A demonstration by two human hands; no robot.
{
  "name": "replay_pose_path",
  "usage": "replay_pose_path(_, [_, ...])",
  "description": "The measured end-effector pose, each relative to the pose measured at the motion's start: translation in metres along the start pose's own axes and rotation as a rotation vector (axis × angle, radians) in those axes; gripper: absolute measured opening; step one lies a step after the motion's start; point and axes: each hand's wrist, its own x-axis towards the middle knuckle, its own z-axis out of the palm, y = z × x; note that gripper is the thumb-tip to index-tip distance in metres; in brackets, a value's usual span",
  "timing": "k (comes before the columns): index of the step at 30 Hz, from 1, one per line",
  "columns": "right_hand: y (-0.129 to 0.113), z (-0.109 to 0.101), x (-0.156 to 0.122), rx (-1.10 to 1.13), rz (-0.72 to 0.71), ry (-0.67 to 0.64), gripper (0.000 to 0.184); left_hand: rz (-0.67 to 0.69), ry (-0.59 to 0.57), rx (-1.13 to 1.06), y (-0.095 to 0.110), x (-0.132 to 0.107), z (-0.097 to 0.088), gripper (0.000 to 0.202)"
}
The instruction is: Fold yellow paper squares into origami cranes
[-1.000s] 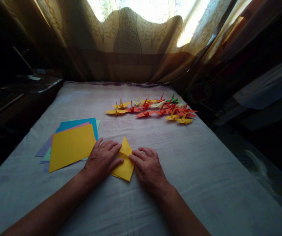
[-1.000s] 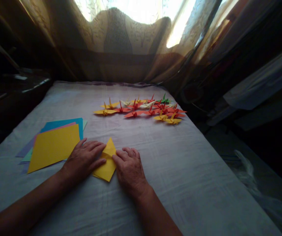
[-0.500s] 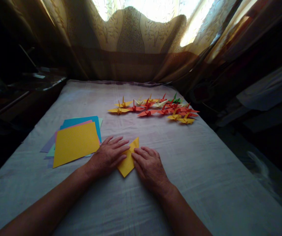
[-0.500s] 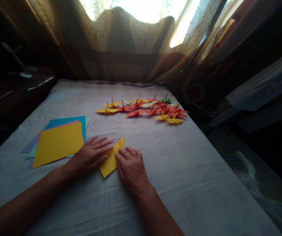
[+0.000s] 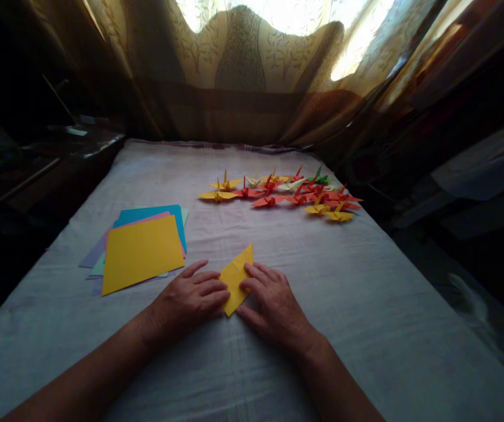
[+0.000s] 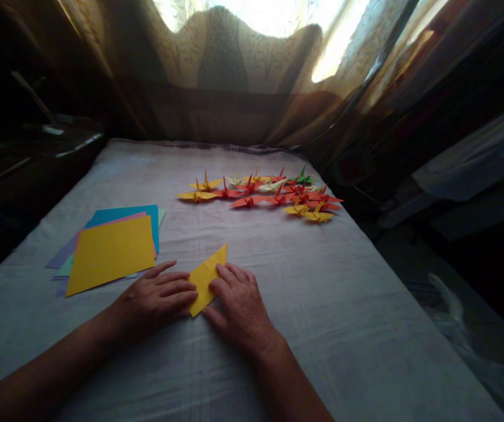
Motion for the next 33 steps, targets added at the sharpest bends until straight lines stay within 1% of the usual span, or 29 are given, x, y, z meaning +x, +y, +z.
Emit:
replay_pose_path(3, [0.000, 0.001, 0.000, -0.006, 0.000, 0.001, 0.026, 0.022, 0.014, 0.008, 0.002, 0.002, -0.001, 0.020])
replay_pose_path(5, [0.000, 0.001, 0.000, -0.018, -0.010, 0.008, 0.024, 0.013, 0.022, 0.005, 0.003, 0.003, -0.002, 0.021])
replay_pose_path(9, [-0.002, -0.002, 0.002, -0.054, -0.035, 0.047, 0.010, -0.071, 0.018, 0.000, 0.005, 0.008, -0.003, 0.025])
replay_pose_path(12, [-0.002, -0.003, 0.003, -0.047, -0.036, 0.065, 0.010, -0.160, 0.030, 0.006, 0.005, 0.012, 0.000, 0.029])
replay_pose_path(14, [-0.001, -0.003, 0.003, -0.038, -0.009, 0.085, 0.011, -0.230, 0.047, -0.001, 0.004, 0.013, 0.002, 0.031])
replay_pose_path(17, [0.002, -0.001, 0.005, -0.039, 0.052, 0.122, 0.004, -0.299, 0.046, -0.032, 0.002, 0.013, 0.004, 0.031])
replay_pose_path(20, [0.003, 0.003, 0.008, -0.014, 0.124, 0.153, 0.009, -0.337, 0.077, -0.052, 0.002, 0.013, 0.002, 0.028])
replay_pose_path(22, [0.002, 0.006, 0.010, 0.010, 0.173, 0.178, 0.010, -0.322, 0.157, -0.002, 0.004, 0.012, -0.001, 0.028])
replay_pose_path(23, [0.002, 0.007, 0.010, 0.019, 0.193, 0.185, 0.010, -0.294, 0.200, 0.037, 0.006, 0.012, -0.002, 0.028])
replay_pose_path(24, [0.001, 0.008, 0.011, 0.022, 0.209, 0.187, 0.011, -0.252, 0.233, 0.077, 0.008, 0.011, -0.004, 0.027])
replay_pose_path(26, [0.000, 0.009, 0.011, 0.014, 0.233, 0.187, 0.012, -0.146, 0.252, 0.127, 0.014, 0.010, -0.005, 0.024])
replay_pose_path(29, [-0.001, 0.011, 0.012, -0.003, 0.253, 0.195, 0.013, -0.023, 0.173, 0.132, 0.021, 0.008, 0.000, 0.027])
replay_pose_path(31, [0.000, 0.012, 0.011, -0.002, 0.259, 0.208, 0.014, -0.006, 0.093, 0.122, 0.022, 0.007, 0.006, 0.031])
replay_pose_path(33, [0.000, 0.013, 0.011, 0.007, 0.261, 0.215, 0.014, -0.024, 0.028, 0.123, 0.022, 0.006, 0.011, 0.036])
